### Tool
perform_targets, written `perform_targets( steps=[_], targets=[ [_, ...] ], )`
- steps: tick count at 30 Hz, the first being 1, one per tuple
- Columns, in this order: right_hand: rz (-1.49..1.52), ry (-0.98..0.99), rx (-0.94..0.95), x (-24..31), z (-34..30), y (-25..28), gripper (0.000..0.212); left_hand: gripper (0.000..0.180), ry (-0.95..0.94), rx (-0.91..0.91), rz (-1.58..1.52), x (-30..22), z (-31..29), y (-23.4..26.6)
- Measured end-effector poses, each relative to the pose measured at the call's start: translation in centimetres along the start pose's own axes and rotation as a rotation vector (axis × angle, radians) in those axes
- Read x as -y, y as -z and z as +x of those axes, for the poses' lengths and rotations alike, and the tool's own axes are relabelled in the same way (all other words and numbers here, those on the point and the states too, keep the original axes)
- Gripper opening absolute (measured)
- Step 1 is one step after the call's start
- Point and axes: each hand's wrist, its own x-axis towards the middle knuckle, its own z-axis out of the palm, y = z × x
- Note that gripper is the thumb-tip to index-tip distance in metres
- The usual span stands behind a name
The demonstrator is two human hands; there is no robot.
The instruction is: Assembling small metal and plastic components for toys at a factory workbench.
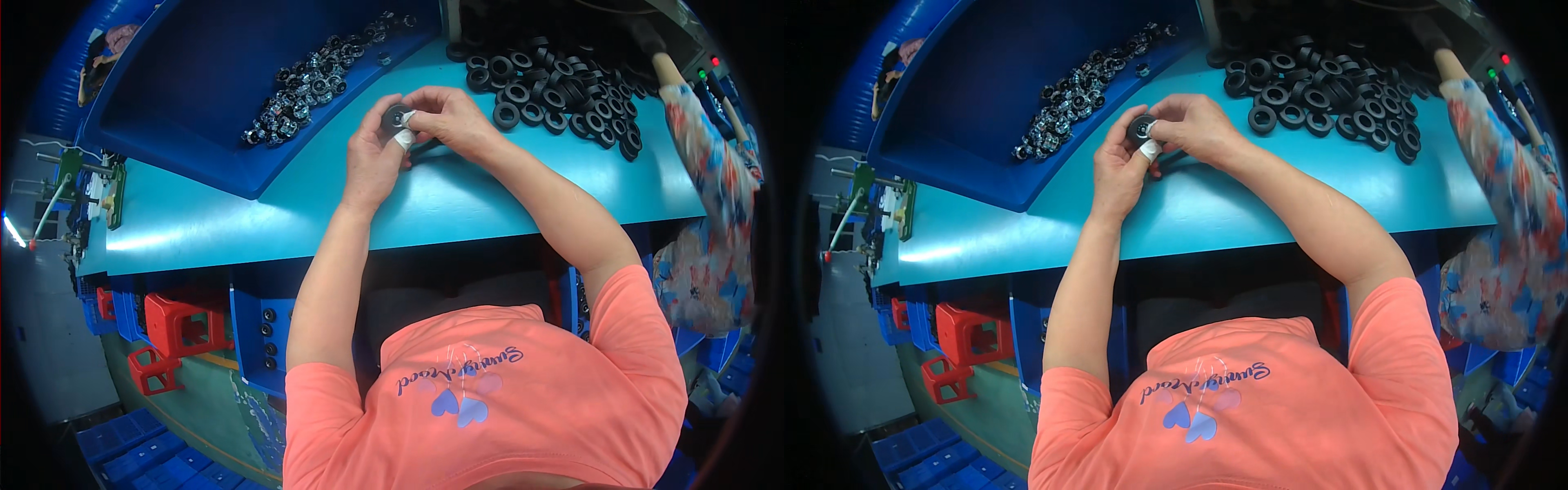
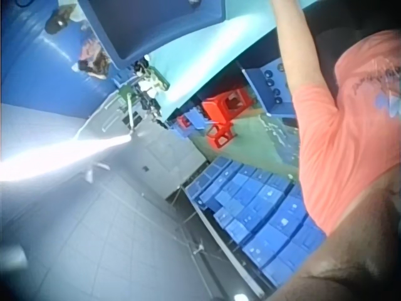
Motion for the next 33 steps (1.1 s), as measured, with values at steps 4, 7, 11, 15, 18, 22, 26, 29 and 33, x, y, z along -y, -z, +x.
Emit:
perform_targets(
  steps=[4, 7, 11, 15, 18, 22, 26, 29, 33],
  targets=[
    [-0.053, -0.021, 0.028, -0.1, 0.2, 0.3, 0.032, 0.047, 0.019, 0.028, 0.031, -0.3, 0.0, -0.2],
    [0.046, -0.036, 0.101, 0.6, 0.1, 0.7, 0.029, 0.040, 0.004, 0.038, -0.053, 0.2, 0.0, 0.2],
    [0.038, -0.054, 0.159, 1.5, -0.6, 0.7, 0.027, 0.031, 0.014, -0.001, -0.030, -0.1, -0.1, 0.5],
    [0.022, -0.051, 0.247, 1.4, -0.6, 0.7, 0.027, 0.029, 0.036, -0.009, -0.032, -0.3, -0.1, 1.3],
    [0.076, -0.084, 0.274, 0.5, -0.3, 0.8, 0.028, 0.030, 0.072, 0.005, -0.050, 0.0, 0.0, 1.9],
    [0.274, -0.102, 0.253, 0.3, 0.3, 1.2, 0.032, 0.034, 0.033, -0.008, -0.207, -0.1, 0.1, 1.3],
    [0.334, -0.086, 0.232, 0.5, 0.4, 1.7, 0.038, 0.052, -0.060, 0.048, -0.187, -0.2, 0.0, 0.7],
    [0.264, -0.037, 0.208, 0.2, 0.5, 1.8, 0.037, 0.051, -0.052, 0.057, -0.141, -0.2, 0.1, 0.7],
    [0.231, 0.006, 0.196, -0.1, 0.6, 1.8, 0.038, 0.051, -0.047, 0.068, -0.106, -0.2, 0.2, 0.7]
  ],
)
